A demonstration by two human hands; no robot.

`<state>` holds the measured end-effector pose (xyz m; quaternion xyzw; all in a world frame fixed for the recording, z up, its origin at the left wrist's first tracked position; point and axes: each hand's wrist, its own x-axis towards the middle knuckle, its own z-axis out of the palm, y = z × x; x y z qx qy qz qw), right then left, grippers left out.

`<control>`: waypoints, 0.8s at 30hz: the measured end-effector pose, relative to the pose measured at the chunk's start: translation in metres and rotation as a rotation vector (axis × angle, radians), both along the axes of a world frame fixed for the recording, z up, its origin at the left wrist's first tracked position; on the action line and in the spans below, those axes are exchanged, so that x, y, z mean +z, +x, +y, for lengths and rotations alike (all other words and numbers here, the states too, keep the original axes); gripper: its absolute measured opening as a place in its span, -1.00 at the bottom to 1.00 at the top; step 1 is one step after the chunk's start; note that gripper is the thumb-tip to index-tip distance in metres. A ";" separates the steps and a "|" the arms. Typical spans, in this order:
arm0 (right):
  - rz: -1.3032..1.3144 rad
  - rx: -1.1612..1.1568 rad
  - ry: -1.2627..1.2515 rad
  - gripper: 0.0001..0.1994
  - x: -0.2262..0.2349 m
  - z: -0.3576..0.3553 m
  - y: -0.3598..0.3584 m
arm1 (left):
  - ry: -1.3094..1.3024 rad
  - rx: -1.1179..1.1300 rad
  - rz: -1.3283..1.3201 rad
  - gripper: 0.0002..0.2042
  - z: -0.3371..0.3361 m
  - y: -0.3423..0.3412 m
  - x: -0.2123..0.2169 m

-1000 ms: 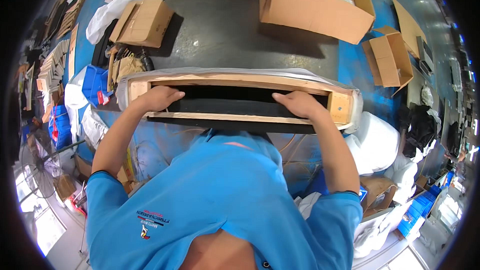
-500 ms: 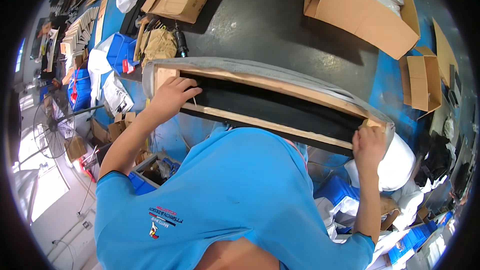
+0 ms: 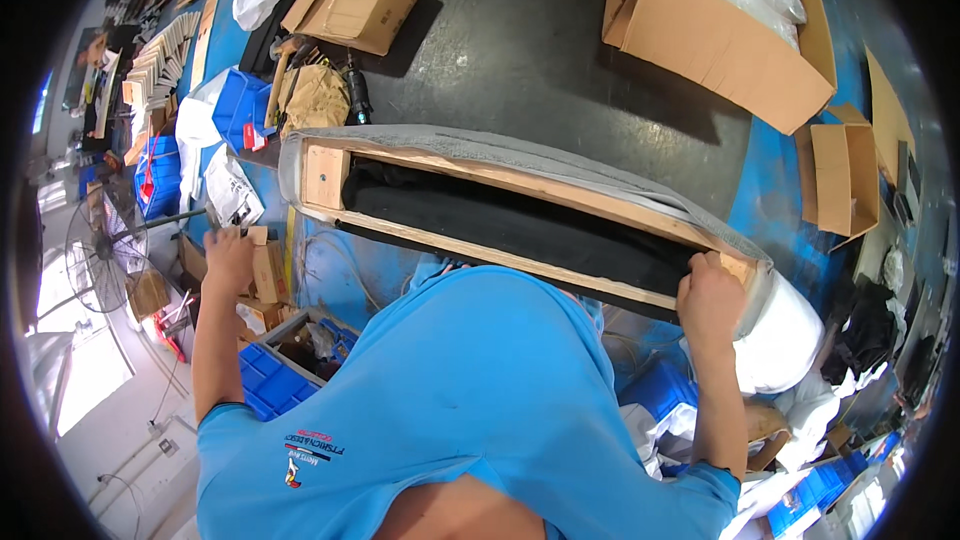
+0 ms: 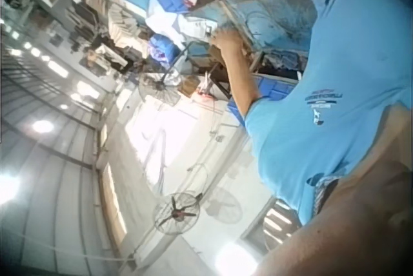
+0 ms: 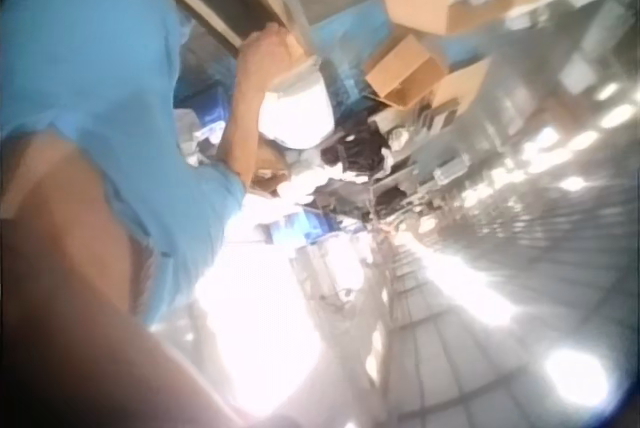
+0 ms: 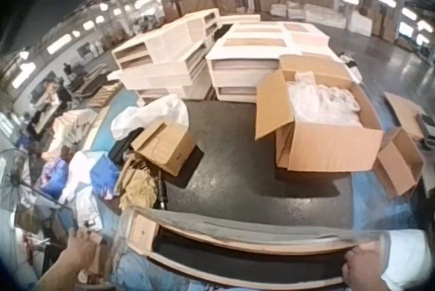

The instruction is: The person assembles a wooden frame onto a gray upholstered cushion. They align the wooden pieces with the cushion and use a pneumatic nail gun to secure the frame to the upholstery. The person works systematically along the edges of the cushion to attach the frame.

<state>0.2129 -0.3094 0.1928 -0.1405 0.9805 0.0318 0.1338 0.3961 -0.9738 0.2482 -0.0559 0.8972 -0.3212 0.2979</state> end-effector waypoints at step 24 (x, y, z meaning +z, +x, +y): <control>0.049 0.124 -0.060 -0.88 -0.008 0.016 -0.007 | 0.545 -0.343 0.181 -0.87 0.111 -0.134 -0.060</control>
